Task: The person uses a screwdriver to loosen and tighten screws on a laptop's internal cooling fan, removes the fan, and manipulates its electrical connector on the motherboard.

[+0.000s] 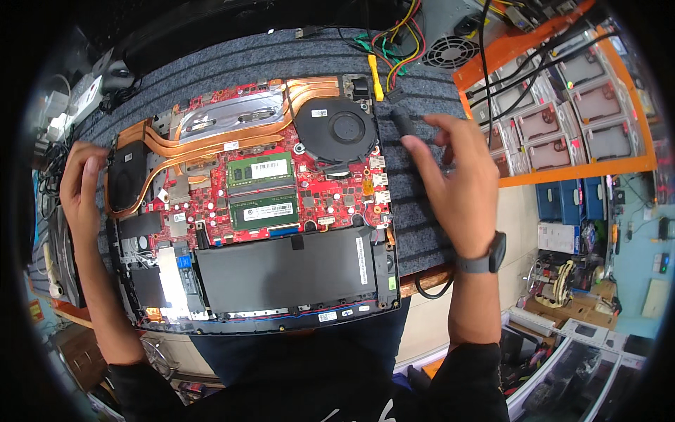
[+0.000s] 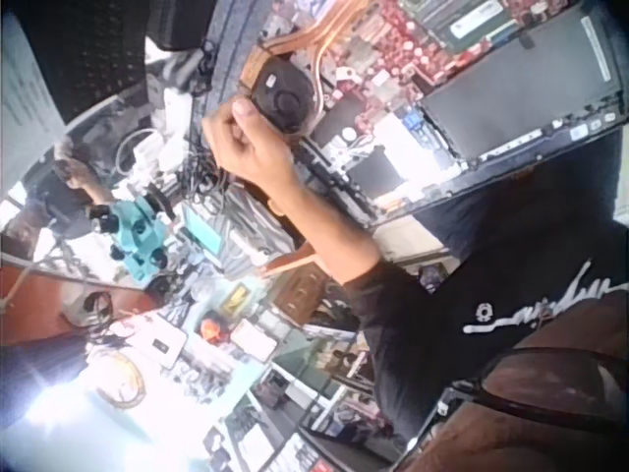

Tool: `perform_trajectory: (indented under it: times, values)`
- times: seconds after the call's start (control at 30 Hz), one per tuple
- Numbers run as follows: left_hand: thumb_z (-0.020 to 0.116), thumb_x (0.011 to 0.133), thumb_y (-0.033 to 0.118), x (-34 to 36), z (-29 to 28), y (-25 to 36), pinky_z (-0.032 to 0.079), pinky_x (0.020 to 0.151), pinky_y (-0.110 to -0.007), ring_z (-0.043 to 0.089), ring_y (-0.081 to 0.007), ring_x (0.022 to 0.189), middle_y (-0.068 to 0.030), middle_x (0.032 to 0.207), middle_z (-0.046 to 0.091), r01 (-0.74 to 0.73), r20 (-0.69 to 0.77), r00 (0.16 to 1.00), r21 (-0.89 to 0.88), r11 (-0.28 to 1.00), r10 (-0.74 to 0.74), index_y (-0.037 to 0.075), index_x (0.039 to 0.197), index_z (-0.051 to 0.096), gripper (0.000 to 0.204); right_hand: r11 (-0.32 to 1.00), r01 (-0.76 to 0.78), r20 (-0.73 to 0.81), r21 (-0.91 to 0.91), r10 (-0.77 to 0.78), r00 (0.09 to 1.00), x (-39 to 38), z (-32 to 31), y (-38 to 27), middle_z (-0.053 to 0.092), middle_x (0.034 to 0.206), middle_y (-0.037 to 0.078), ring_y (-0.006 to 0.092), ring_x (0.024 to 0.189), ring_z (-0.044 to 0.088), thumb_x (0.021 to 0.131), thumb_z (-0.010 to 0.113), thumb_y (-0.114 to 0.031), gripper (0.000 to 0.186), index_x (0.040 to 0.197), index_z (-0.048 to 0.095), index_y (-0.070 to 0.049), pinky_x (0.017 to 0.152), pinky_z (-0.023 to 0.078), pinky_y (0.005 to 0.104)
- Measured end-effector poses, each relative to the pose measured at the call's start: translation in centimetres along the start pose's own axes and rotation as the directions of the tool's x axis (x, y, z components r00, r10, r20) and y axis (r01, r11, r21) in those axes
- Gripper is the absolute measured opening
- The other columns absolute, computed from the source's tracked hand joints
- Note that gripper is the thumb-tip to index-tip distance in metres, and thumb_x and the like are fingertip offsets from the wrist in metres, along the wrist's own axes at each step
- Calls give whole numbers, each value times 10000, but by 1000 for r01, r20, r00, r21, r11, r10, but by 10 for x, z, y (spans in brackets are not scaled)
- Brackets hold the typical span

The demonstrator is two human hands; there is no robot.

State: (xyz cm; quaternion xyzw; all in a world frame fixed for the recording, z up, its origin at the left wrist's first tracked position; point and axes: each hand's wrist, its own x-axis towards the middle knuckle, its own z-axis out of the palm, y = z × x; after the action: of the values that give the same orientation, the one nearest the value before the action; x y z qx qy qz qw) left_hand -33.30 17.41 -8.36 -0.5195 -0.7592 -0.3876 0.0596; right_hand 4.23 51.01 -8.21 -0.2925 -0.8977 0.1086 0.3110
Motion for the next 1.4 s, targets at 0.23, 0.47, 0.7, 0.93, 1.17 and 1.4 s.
perform_trajectory:
  times: [0.23, 0.47, 0.7, 0.93, 1.17, 1.4]
  values:
    - [551, 1097, 252, 14, 15, -21, 382, 1124, -342, 598, -217, 1243, -106, 1225, 680, 81, -72, 994, -6, 997, -81, -9, 1160, 727, 322, 849, 332, 303, 411, -471, 828, 19, -10, -40, 659, 1012, 76, 298, 923, 643, 792, 882, -87, 259, 980, 703, -99, 811, 512, 383]
    - [462, 1134, 355, 12, 16, -49, 370, 1173, -361, 593, -216, 1297, -106, 1298, 701, 237, -42, 968, -187, 953, -249, -24, 1203, 735, 472, 829, 327, 482, 454, -537, 692, 26, -3, -42, 644, 1129, 92, 280, 1042, 626, 732, 892, -22, 334, 994, 694, -86, 889, 507, 380]
    - [401, 1151, 426, 12, 25, -58, 399, 1170, -338, 597, -202, 1291, -139, 1357, 668, 321, 7, 937, -414, 852, -350, -30, 1321, 677, 559, 831, 336, 452, 443, -531, 717, 22, 0, -46, 612, 1098, 66, 306, 986, 597, 758, 864, -70, 293, 978, 673, -99, 851, 500, 402]
    - [387, 1135, 526, 13, 28, -45, 426, 1153, -325, 589, -199, 1287, -154, 1379, 625, 443, 118, 883, -530, 723, -455, 7, 1393, 626, 628, 829, 343, 457, 443, -537, 709, 23, 1, -49, 609, 1109, 75, 312, 987, 598, 758, 860, -68, 294, 987, 676, -95, 855, 501, 405]
    - [366, 1126, 569, 12, 32, -44, 433, 1147, -330, 593, -207, 1272, -143, 1336, 631, 446, 123, 877, -564, 695, -464, 10, 1385, 628, 670, 836, 333, 456, 436, -524, 719, 22, 2, -49, 608, 1120, 88, 322, 993, 605, 747, 863, -63, 308, 987, 671, -85, 851, 505, 410]
    - [343, 1132, 558, 12, 29, -47, 409, 1168, -340, 583, -211, 1289, -148, 1362, 628, 439, 138, 886, -557, 705, -443, 2, 1384, 627, 674, 825, 318, 396, 467, -517, 759, 21, -2, -48, 639, 1119, 108, 305, 996, 636, 765, 877, -83, 298, 1000, 695, -67, 841, 518, 385]
